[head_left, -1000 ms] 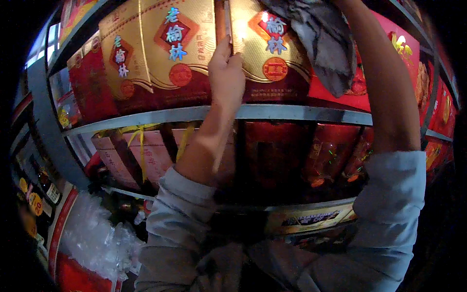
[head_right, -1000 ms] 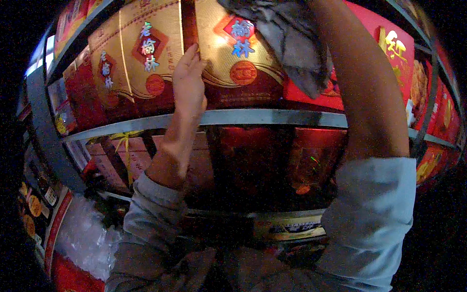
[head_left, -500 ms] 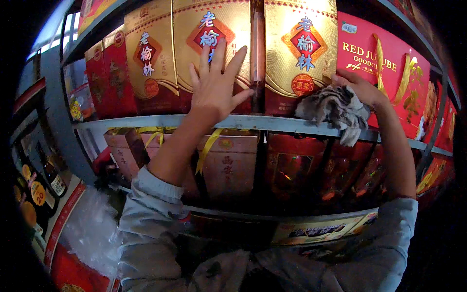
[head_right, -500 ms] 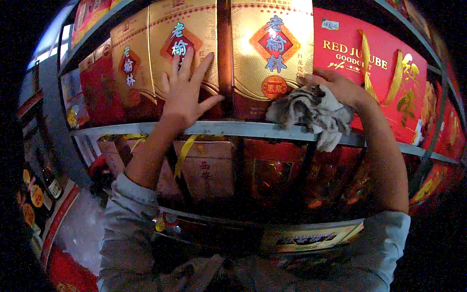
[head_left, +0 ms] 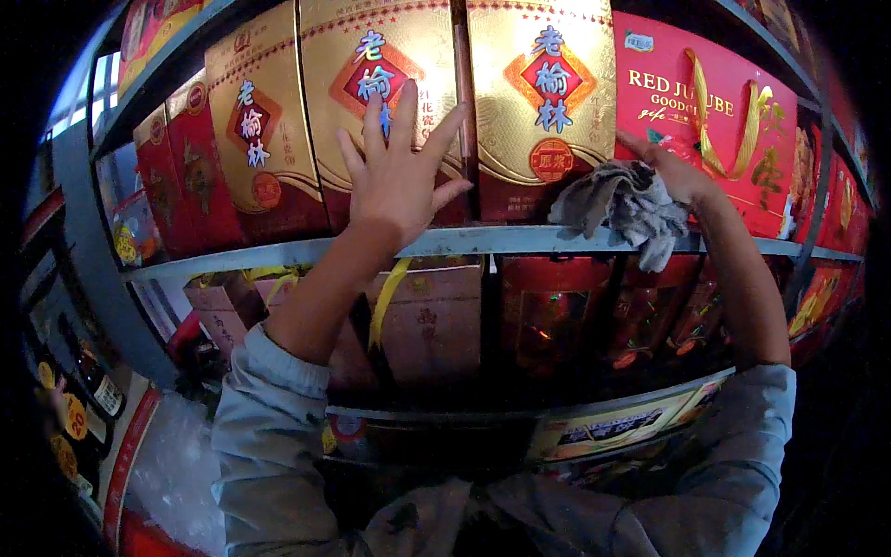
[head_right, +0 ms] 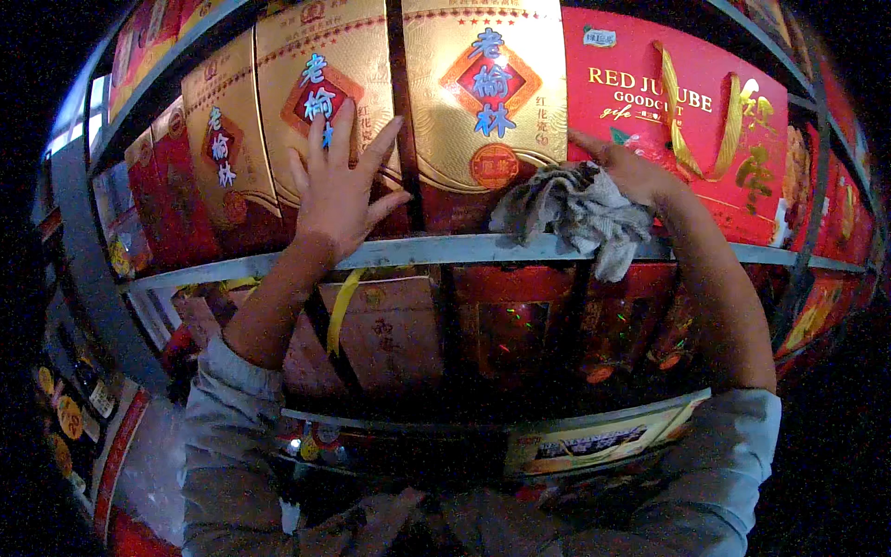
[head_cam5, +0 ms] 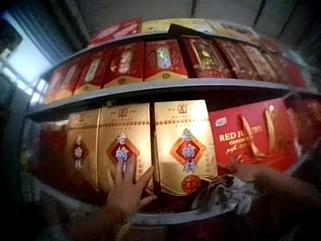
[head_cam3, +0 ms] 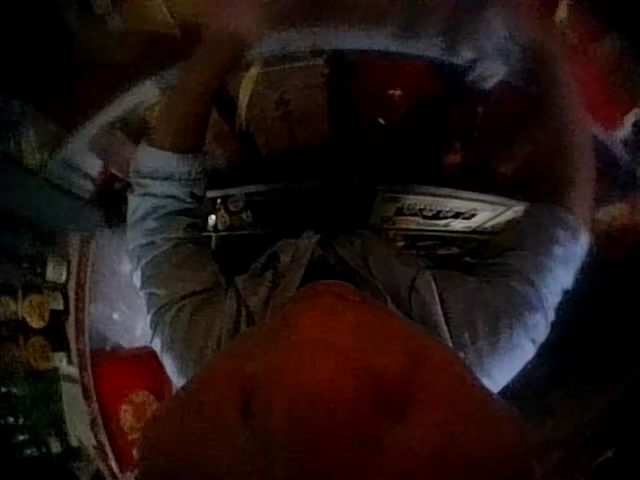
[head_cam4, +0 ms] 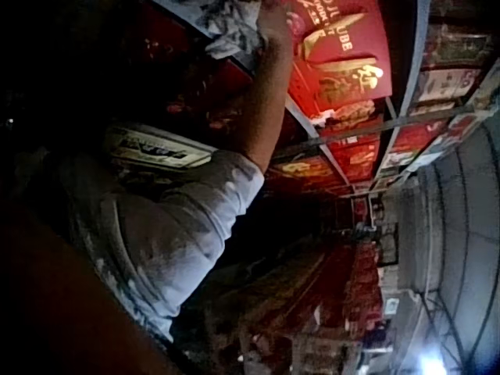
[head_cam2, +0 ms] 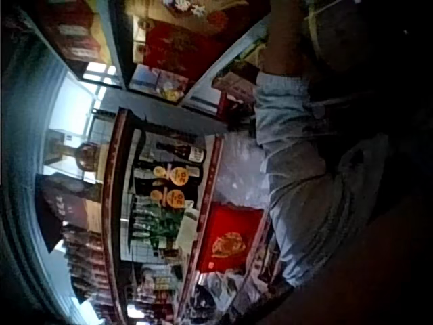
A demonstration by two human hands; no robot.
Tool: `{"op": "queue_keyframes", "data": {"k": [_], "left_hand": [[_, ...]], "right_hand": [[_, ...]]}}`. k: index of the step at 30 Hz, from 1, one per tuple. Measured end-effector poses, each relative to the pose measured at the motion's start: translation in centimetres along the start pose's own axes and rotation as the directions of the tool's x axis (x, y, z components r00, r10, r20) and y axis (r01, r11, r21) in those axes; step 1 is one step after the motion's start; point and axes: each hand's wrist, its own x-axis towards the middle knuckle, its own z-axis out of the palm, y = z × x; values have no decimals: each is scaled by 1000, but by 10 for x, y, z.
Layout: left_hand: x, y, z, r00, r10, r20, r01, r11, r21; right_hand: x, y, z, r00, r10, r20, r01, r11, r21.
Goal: The person wipes down the surfaces of metal grocery shelves and the tops of gift boxes with a cloth.
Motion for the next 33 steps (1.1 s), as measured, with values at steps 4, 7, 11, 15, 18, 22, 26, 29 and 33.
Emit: {"op": "queue_keyframes", "data": {"k": [4,7,11,15,18,22,26,29,33], "left_hand": [[3,-1,1,998,67,-11,-67,998,-3],[6,-1,2,988,154,-34,-153,988,20],[8,0,4,971,222,-82,-223,975,-1],[5,-3,6,966,239,-104,-246,968,-60],[5,-4,6,968,230,-101,-239,967,-92],[5,-4,8,965,230,-128,-246,961,-126],[5,-7,7,966,221,-135,-241,957,-162],[5,-9,6,966,214,-143,-239,952,-193],[3,-14,1,974,195,-118,-215,957,-195]], "right_hand": [[2,-1,0,999,0,38,-2,999,48],[2,3,1,997,-64,37,62,997,40],[5,19,-11,996,-88,26,89,994,-59],[0,3,2,999,5,48,-15,978,206],[-5,-5,9,999,14,37,-21,978,209],[-6,-4,6,997,4,80,-26,961,277],[-8,-8,9,996,67,58,-81,953,291],[-8,-11,12,997,60,54,-75,939,337],[-12,-20,15,998,47,48,-59,958,279]]}}
